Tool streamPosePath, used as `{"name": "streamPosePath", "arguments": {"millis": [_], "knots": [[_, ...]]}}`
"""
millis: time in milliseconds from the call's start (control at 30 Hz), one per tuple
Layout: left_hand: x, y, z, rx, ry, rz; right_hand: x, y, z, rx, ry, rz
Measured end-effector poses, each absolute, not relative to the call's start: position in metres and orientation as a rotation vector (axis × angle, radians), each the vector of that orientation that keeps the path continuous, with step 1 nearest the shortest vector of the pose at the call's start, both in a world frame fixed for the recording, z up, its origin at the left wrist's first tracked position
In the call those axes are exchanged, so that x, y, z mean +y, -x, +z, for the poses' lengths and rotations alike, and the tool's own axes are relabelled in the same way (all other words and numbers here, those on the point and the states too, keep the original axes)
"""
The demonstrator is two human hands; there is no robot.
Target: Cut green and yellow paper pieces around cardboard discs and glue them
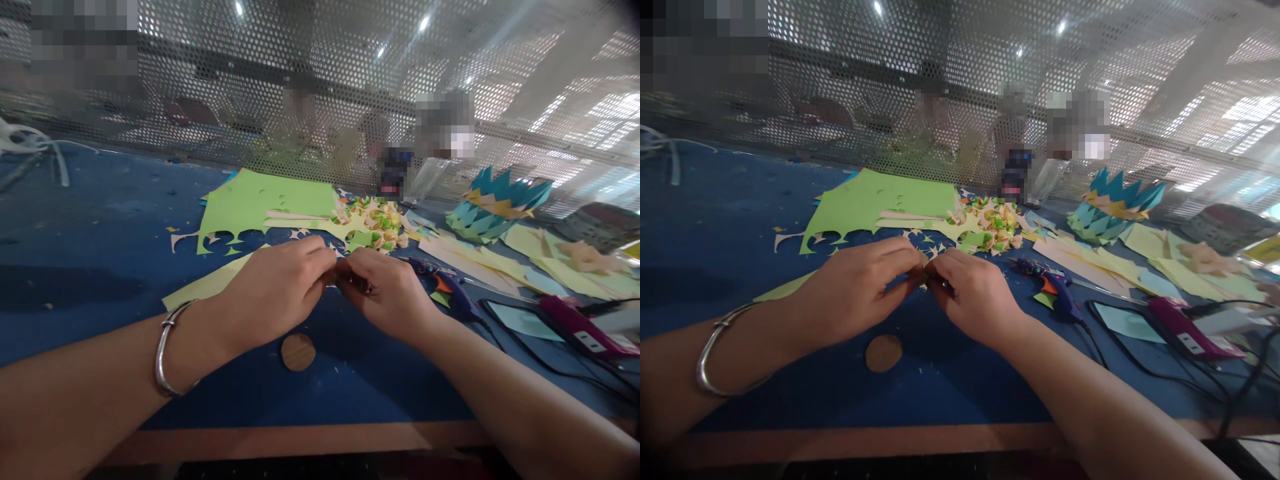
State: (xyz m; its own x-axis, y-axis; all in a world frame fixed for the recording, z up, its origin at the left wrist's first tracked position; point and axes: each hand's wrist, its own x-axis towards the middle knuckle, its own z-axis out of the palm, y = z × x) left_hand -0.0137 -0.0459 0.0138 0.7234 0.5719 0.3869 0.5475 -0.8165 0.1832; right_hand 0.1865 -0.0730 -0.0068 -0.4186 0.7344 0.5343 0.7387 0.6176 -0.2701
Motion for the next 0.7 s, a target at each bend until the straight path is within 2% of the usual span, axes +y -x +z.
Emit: {"name": "streamPosePath", "arguments": {"millis": [700], "knots": [[-0.0402,0.0134,0.0113,0.815,-2.561,0.929,-0.0765,-0.1862,-0.0023,-2.200,1.135,0.056]]}}
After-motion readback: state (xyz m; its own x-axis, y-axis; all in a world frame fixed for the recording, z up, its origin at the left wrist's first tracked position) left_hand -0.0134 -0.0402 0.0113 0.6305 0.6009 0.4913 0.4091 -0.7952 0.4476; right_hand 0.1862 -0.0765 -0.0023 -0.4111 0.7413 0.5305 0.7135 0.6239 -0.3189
